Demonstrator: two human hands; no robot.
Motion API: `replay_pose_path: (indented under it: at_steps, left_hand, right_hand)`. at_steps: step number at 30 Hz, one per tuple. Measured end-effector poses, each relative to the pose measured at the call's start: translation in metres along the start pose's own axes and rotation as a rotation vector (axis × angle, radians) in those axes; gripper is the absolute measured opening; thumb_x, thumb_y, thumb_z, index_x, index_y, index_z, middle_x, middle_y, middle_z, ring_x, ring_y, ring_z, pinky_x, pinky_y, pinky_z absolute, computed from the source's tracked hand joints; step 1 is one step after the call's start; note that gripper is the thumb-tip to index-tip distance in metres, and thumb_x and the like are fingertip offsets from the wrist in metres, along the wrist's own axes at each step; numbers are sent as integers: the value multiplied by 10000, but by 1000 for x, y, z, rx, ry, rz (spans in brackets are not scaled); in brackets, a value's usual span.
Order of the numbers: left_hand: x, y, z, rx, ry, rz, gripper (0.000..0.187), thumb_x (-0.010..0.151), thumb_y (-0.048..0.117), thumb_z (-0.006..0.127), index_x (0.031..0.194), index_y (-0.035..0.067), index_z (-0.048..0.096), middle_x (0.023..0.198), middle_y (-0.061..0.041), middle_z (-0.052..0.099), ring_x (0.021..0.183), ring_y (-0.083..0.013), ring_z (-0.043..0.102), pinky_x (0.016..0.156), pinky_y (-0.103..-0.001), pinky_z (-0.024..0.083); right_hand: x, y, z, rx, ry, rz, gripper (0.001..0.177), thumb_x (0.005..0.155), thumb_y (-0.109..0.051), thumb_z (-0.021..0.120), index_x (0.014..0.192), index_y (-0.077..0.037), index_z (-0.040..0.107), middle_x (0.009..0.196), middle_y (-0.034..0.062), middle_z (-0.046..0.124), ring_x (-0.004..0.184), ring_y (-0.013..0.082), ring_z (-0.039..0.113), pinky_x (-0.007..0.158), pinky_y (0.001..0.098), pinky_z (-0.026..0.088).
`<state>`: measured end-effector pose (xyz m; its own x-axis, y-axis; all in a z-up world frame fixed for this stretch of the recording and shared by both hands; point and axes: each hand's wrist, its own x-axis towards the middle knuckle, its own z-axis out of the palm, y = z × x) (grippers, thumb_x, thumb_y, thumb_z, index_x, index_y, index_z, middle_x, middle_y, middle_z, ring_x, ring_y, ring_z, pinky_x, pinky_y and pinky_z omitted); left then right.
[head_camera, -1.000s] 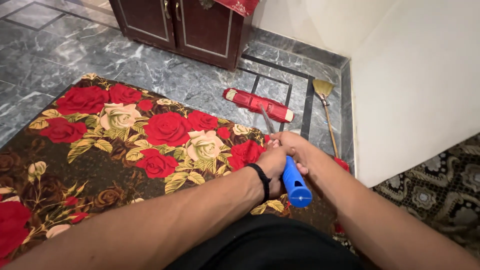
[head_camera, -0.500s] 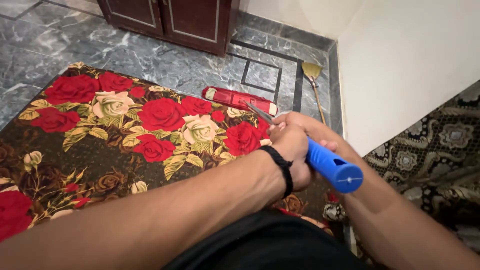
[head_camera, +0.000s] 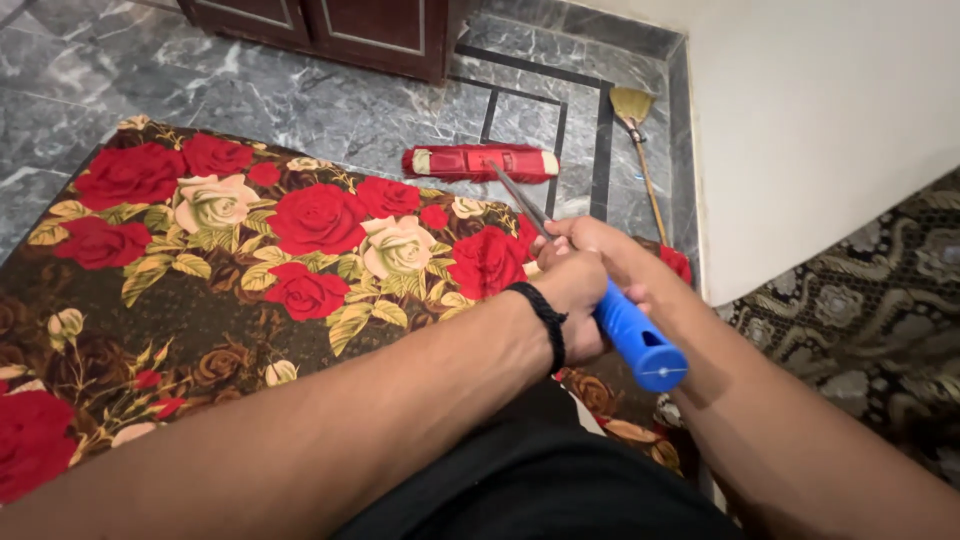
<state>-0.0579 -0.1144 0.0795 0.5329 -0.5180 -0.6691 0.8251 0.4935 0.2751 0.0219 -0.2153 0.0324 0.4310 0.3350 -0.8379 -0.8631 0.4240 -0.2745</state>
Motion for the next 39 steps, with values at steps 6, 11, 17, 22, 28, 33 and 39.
replay_pose_path:
  at_steps: [6,11,17,22,28,33,39]
  left_hand:
    - [44,49,15,58,49,-33,288,1074,365,396,1359,328,396,1081,-58,625,669,-212,642,598,-421,582]
    - [118,90,34,106,11,-43,308,1082,358,404,1388,320,396,1087,-64,625,670,-198,653,600,-415,595]
    - [177,127,75,110,-26,-16,299,1079,364,392,1369,294,415,1064,-48,607,696,-191,648,626,-415,600]
    - [213,151,94,117,-33,-1,210,1080,315,390,1283,288,436,1016,-40,605,713,-191,646,657,-414,604]
    - [257,183,94,109,-97,-59,303,1096,397,372,1215,135,465,938,-93,623,682,-197,635,627,-398,599]
    - [259,219,107,183,-43,-103,338,1066,474,368,1224,185,443,847,-90,609,661,-235,595,617,-435,567]
    - [320,269,123,240,-28,-89,360,1078,483,372,1262,177,419,815,-110,621,662,-251,604,617,-416,566]
  right_hand:
    - [66,-76,-24,-11,-7,-9,334,1039,-370,503,800,-136,518,542,-73,454,453,74,429,429,239,359]
    - [99,-142,-35,-44,46,-49,370,1037,-393,503,799,-110,520,559,-54,461,481,91,445,462,243,382]
    - [124,-225,-56,-186,123,-145,396,1031,-402,506,787,-94,556,561,-57,478,486,101,449,488,266,400]
    - [147,-277,-75,-89,17,-36,409,1011,-413,538,739,-107,553,524,-60,473,450,79,450,452,239,385]
    - [136,-298,-42,-201,164,-158,392,1034,-385,500,757,-109,517,560,-44,490,490,114,455,508,277,413]
    - [166,-338,-42,-175,204,-186,385,1035,-376,510,786,-86,554,584,-31,531,501,96,472,496,255,410]
    - [212,-407,-51,-104,193,-254,295,1016,-316,559,878,-56,535,607,0,502,470,106,455,399,240,384]
